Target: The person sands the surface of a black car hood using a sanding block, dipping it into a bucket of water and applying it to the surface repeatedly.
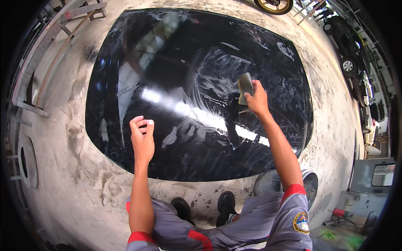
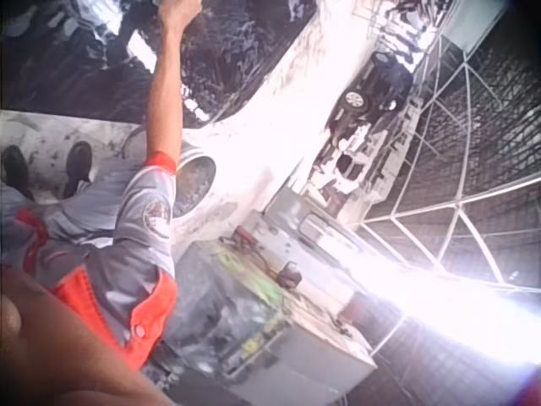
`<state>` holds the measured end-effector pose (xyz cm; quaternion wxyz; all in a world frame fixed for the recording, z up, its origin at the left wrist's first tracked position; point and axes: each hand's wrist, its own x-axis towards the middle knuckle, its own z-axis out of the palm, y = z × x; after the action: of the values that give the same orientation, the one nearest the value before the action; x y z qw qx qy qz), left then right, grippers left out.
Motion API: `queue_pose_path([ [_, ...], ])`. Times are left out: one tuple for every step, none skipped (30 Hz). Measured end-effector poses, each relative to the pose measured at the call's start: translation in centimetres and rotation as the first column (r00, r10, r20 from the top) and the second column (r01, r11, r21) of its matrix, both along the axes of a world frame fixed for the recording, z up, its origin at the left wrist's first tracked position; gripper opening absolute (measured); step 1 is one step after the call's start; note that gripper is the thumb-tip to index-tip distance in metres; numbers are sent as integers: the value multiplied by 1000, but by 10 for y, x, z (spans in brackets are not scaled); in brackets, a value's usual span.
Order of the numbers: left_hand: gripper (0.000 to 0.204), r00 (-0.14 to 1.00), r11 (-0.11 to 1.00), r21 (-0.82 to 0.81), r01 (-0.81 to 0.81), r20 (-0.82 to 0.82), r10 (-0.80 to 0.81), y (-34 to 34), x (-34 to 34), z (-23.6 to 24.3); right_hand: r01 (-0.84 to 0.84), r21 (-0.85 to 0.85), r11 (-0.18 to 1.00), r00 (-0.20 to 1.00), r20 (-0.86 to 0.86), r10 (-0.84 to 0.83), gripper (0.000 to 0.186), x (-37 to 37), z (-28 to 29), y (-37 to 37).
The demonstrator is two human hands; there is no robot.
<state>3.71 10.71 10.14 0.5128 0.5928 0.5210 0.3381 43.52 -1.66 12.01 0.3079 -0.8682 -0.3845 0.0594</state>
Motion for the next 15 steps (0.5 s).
queue_pose_path([
  [42, 1000, 1000, -15, -16, 18, 16, 1, 0, 0, -26, -27, 999, 975, 220, 32, 49, -17, 0, 15],
  [41, 999, 1000, -15, -22, 39, 22, 4, 3, -2, 31, -34, 999, 956, 294, -20, 48, -32, 3, 23],
  [39, 998, 1000, -18, -22, 64, 23, 7, 10, -3, 44, -30, 999, 946, 323, -32, 47, -34, 5, 23],
  [37, 991, 998, -53, -39, 123, 45, 8, 18, -1, 61, -28, 998, 937, 346, -48, 46, -37, 2, 22],
  [35, 985, 996, -73, -54, 159, 65, 10, 23, -8, 79, -26, 997, 927, 369, -64, 45, -39, 0, 21],
  [34, 985, 995, -82, -61, 158, 74, 12, 30, -11, 114, 11, 993, 917, 383, -109, 42, -35, 0, 21],
  [33, 984, 993, -90, -69, 157, 83, 12, 34, -13, 159, 43, 986, 897, 410, -163, 36, -32, -1, 20],
  [32, 983, 993, -100, -67, 163, 83, 11, 36, -15, 179, 47, 983, 877, 444, -182, 34, -28, -2, 16],
  [32, 983, 993, -103, -52, 170, 69, 9, 43, -11, 203, 56, 978, 853, 480, -204, 32, -20, -2, 10],
  [32, 982, 997, -68, -29, 184, 41, 10, 46, -9, 133, 143, 981, 851, 491, -187, 33, -13, -4, 7],
  [33, 981, 999, -31, -6, 195, 12, 10, 50, -10, 50, 97, 994, 846, 525, -94, 34, -9, -11, 6],
  [33, 985, 1000, 23, 17, 170, -20, 11, 48, -16, -16, 45, 999, 833, 554, -12, 35, -7, -19, 0],
  [34, 989, 996, 85, 27, 145, -39, 16, 40, -21, -96, -1, 995, 812, 578, 79, 36, -6, -25, 1],
  [34, 995, 997, 80, 15, 97, -22, 18, 30, -27, -176, -32, 984, 836, 523, 166, 40, -14, -37, 0],
  [35, 999, 998, 57, 6, 31, -8, 23, 20, -28, -191, -145, 971, 893, 385, 234, 50, -24, -40, 3],
])
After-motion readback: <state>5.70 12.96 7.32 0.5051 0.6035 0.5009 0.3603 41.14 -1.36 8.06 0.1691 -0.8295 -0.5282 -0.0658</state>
